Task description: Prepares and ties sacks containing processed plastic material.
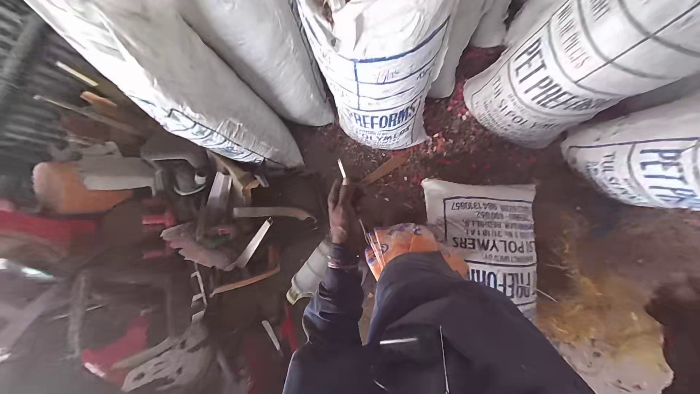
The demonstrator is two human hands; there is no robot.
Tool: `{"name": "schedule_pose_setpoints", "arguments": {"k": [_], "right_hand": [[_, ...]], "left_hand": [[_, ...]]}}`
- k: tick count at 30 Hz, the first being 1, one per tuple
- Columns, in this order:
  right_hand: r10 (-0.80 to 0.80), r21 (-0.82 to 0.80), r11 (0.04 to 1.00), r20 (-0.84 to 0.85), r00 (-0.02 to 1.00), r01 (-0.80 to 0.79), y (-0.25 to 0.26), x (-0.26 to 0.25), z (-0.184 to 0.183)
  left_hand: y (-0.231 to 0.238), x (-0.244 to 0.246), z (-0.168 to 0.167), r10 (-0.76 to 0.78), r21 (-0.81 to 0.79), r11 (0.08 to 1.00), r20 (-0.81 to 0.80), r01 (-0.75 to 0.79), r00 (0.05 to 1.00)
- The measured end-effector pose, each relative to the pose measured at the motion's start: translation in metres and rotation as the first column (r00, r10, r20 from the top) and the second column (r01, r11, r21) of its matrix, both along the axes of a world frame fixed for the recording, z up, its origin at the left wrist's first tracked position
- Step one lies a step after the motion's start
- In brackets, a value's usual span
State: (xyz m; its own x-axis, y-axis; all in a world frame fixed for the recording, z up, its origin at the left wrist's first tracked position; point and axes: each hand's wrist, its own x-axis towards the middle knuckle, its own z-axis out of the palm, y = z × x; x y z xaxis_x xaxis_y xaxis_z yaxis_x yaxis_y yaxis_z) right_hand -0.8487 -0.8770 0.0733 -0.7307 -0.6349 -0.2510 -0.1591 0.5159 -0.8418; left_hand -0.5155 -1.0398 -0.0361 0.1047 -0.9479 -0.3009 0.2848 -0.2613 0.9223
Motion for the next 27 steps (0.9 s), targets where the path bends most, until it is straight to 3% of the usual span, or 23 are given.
{"name": "schedule_pose_setpoints", "arguments": {"k": [2, 5, 10, 14, 17, 20, 22, 25, 27], "right_hand": [[0.192, -0.065, 0.980, 0.045, 0.980, -0.189, 0.021, 0.000, -0.031], [0.363, -0.092, 0.926, -0.058, 0.930, -0.367, 0.047, -0.012, -0.078], [0.286, 0.068, 0.958, -0.110, 0.952, -0.279, 0.071, -0.007, -0.059], [0.212, -0.056, 0.976, -0.005, 0.977, -0.212, 0.083, -0.021, -0.066], [0.315, -0.130, 0.944, 0.089, 0.945, -0.303, 0.064, -0.026, -0.089], [0.610, -0.338, 0.729, -0.074, 0.789, -0.595, 0.029, -0.036, -0.136], [0.653, -0.368, 0.658, -0.155, 0.741, -0.657, -0.020, 0.000, -0.106], [0.749, -0.374, 0.569, -0.132, 0.649, -0.732, -0.080, 0.035, -0.066], [0.804, -0.382, 0.459, -0.205, 0.558, -0.802, -0.116, 0.049, -0.051]], "left_hand": [[0.022, 0.033, -0.019, 0.070, 0.027, 0.997, 0.041, -0.071, 0.997], [0.043, 0.045, -0.033, 0.137, 0.145, 0.977, 0.124, -0.154, 0.983], [0.050, 0.017, -0.041, 0.100, 0.213, 0.970, 0.087, -0.117, 0.991], [0.042, -0.005, -0.021, 0.064, 0.176, 0.982, 0.054, -0.073, 0.997], [0.044, 0.006, -0.010, -0.028, 0.090, 0.996, 0.107, 0.018, 0.994], [0.049, 0.022, -0.001, -0.122, 0.055, 0.992, 0.140, 0.115, 0.983], [0.045, 0.021, 0.007, -0.148, 0.039, 0.989, 0.092, 0.145, 0.985], [0.026, 0.006, 0.015, -0.190, -0.055, 0.981, -0.031, 0.188, 0.981], [0.005, -0.012, 0.020, -0.252, -0.135, 0.963, -0.120, 0.235, 0.960]]}}
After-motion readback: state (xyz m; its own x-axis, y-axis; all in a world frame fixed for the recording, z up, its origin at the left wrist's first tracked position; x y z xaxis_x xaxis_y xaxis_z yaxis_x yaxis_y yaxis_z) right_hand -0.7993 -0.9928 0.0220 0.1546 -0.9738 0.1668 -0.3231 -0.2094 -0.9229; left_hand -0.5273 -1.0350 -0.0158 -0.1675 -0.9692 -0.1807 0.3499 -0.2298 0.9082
